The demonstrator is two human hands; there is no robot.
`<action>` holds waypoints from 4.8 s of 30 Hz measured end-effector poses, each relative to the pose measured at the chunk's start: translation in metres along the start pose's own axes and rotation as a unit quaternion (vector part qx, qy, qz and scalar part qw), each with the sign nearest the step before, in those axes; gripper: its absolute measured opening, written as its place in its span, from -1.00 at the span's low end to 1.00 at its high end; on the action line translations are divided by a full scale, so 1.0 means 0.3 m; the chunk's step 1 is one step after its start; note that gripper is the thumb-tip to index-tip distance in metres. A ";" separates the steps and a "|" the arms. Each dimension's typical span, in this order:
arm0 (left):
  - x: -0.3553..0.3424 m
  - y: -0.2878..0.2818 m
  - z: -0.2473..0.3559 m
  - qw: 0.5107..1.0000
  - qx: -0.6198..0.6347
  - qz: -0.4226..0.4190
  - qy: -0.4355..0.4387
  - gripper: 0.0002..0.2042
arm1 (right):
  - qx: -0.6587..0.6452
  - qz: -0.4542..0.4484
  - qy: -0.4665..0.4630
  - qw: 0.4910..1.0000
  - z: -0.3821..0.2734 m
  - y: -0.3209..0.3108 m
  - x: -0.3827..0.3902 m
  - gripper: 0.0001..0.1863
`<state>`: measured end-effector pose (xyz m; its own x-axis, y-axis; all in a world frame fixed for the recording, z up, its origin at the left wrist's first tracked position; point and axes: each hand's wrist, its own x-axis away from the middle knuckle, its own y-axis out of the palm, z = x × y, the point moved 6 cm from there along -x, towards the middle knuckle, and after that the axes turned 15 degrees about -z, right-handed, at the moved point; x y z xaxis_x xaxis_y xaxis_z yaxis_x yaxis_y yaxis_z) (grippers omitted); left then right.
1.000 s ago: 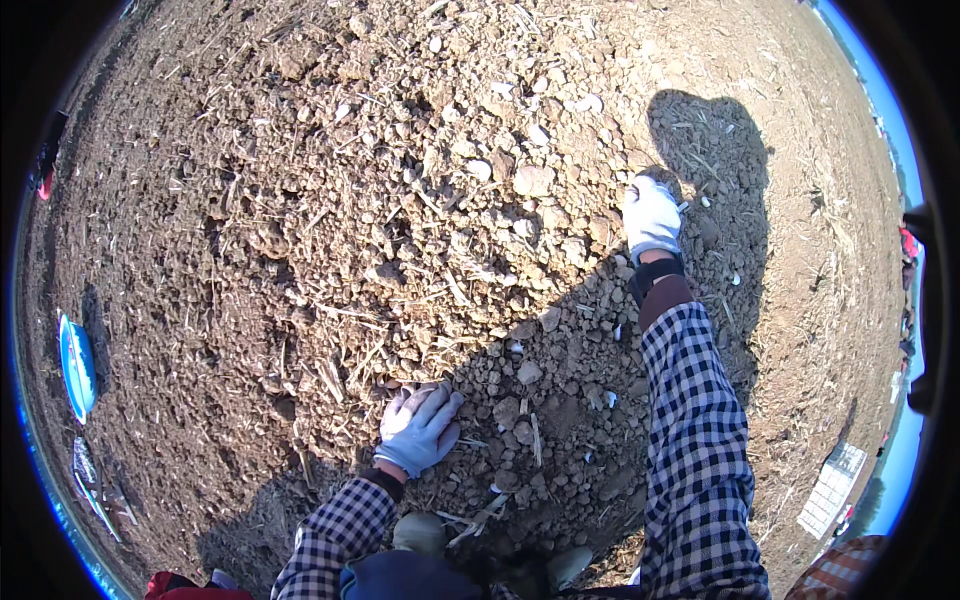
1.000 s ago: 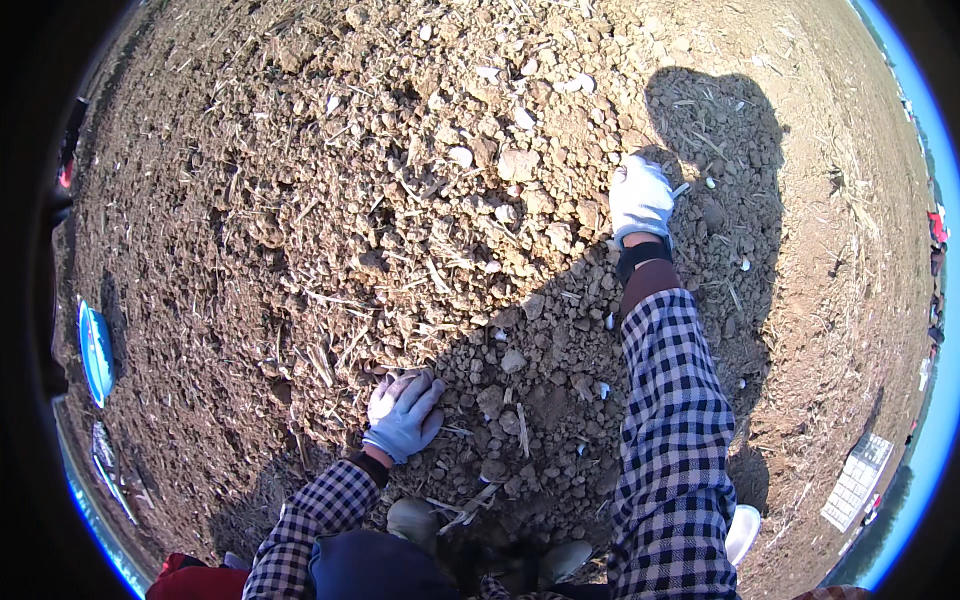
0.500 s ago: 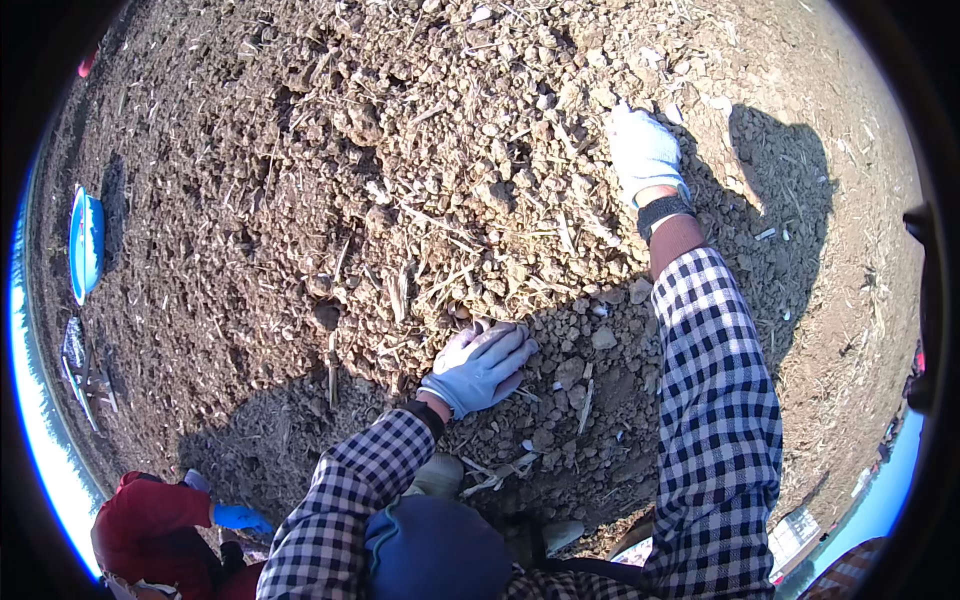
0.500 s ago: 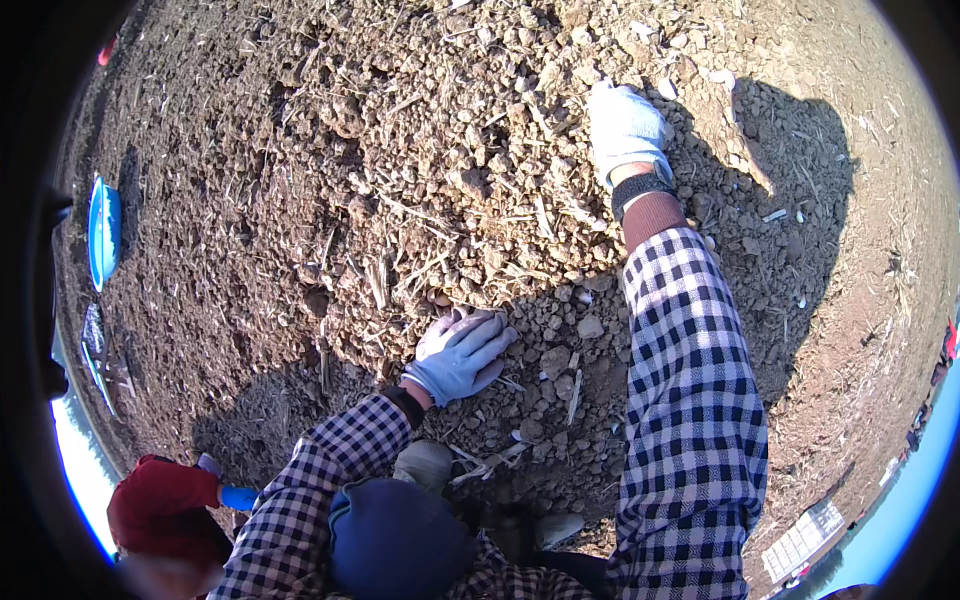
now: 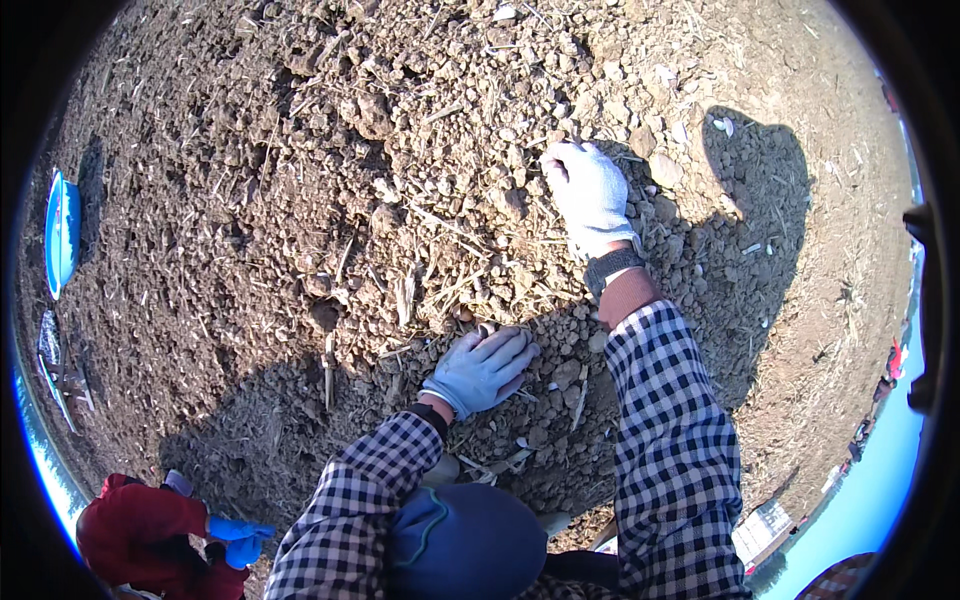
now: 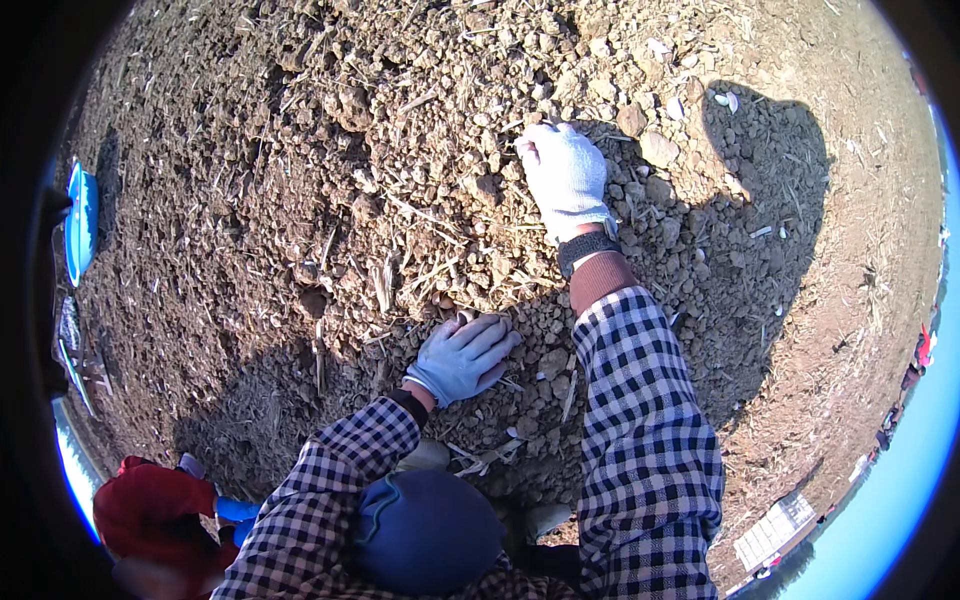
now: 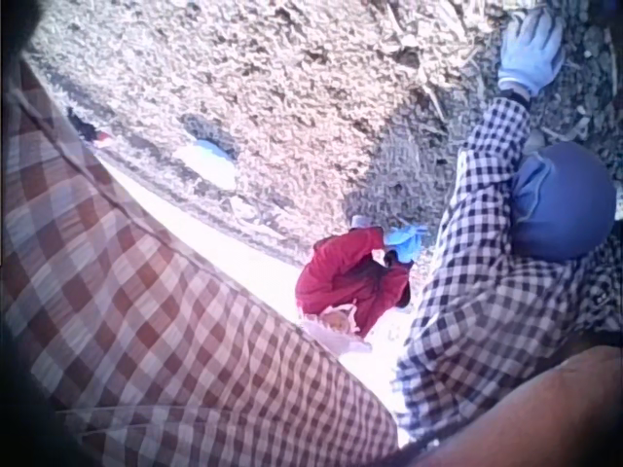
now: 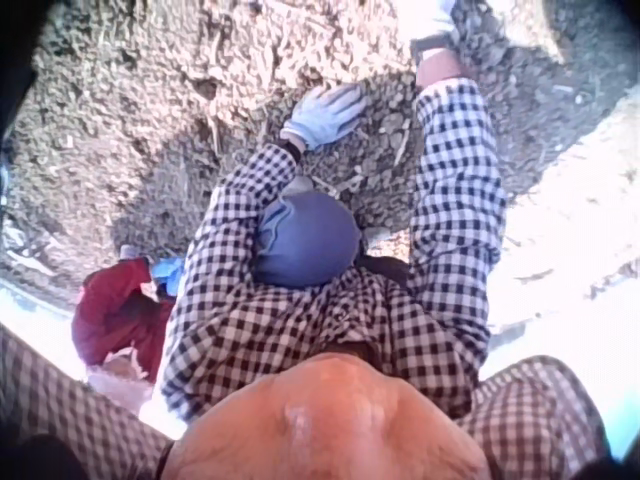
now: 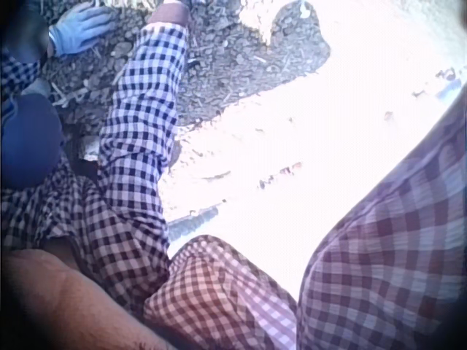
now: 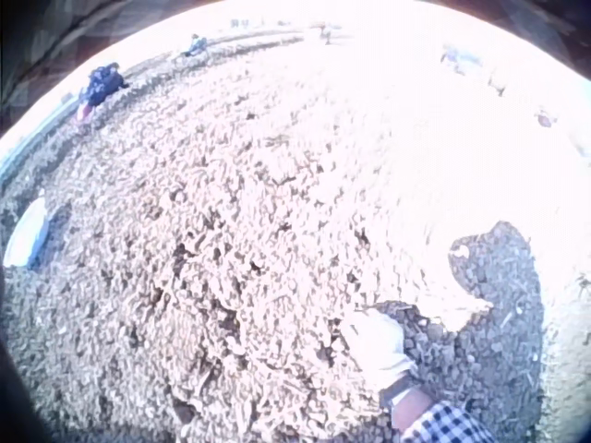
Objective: The person squats in a tilled field and uses gloved hands to pick small white garlic bulbs from the soil, placing them into a nearby white bowl. The person repeatedly reaches into the soil, gathers garlic, and deposits it into the bowl.
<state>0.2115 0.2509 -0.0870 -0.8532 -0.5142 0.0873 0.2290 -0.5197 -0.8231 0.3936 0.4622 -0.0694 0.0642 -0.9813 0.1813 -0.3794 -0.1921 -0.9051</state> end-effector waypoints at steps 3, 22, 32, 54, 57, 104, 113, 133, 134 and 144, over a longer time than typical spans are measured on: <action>0.002 -0.002 -0.002 1.000 0.001 0.001 0.001 -0.53 | 0.114 -0.073 0.043 0.990 -0.004 0.056 -0.035 -0.81; -0.029 -0.059 0.029 0.999 -0.037 -0.007 -0.007 -0.56 | -0.037 0.102 0.127 0.986 0.406 -0.357 0.170 -0.79; -0.020 -0.030 0.020 0.999 -0.048 -0.010 -0.009 -0.56 | 0.126 -0.099 0.240 0.957 0.730 -0.260 -0.239 -0.58; -0.033 -0.034 0.024 0.997 -0.065 -0.026 -0.010 -0.56 | 0.170 -0.048 -0.009 0.984 0.158 -0.106 -0.364 -0.73; -0.030 -0.033 0.020 0.998 -0.062 -0.019 -0.009 -0.56 | 0.027 0.012 0.007 1.000 0.243 -0.210 -0.369 -0.76; -0.013 -0.012 0.003 0.997 -0.003 -0.064 -0.030 -0.53 | 0.239 0.101 -0.038 0.965 0.295 -0.179 -0.472 -0.73; -0.012 -0.036 0.010 1.000 -0.009 -0.019 -0.020 -0.50 | 0.190 0.042 0.043 0.980 0.299 -0.141 -0.478 -0.62; 0.000 -0.022 0.011 1.000 -0.012 0.004 -0.018 -0.57 | 0.025 0.169 -0.067 0.983 0.370 -0.235 -0.322 -0.67; -0.001 -0.011 0.008 1.000 -0.019 -0.009 -0.020 -0.56 | 0.068 0.153 -0.052 0.984 0.370 -0.220 -0.286 -0.65; -0.003 -0.014 0.008 0.999 -0.030 -0.006 -0.011 -0.50 | -0.127 -0.002 -0.131 0.983 0.144 -0.085 -0.003 -0.60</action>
<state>0.2125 0.2520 -0.0821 -0.8446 -0.5241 0.1090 0.1904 -0.4845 -0.8538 0.4432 0.4673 -0.0633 0.2898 -0.9558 0.0487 -0.5949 -0.2198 -0.7732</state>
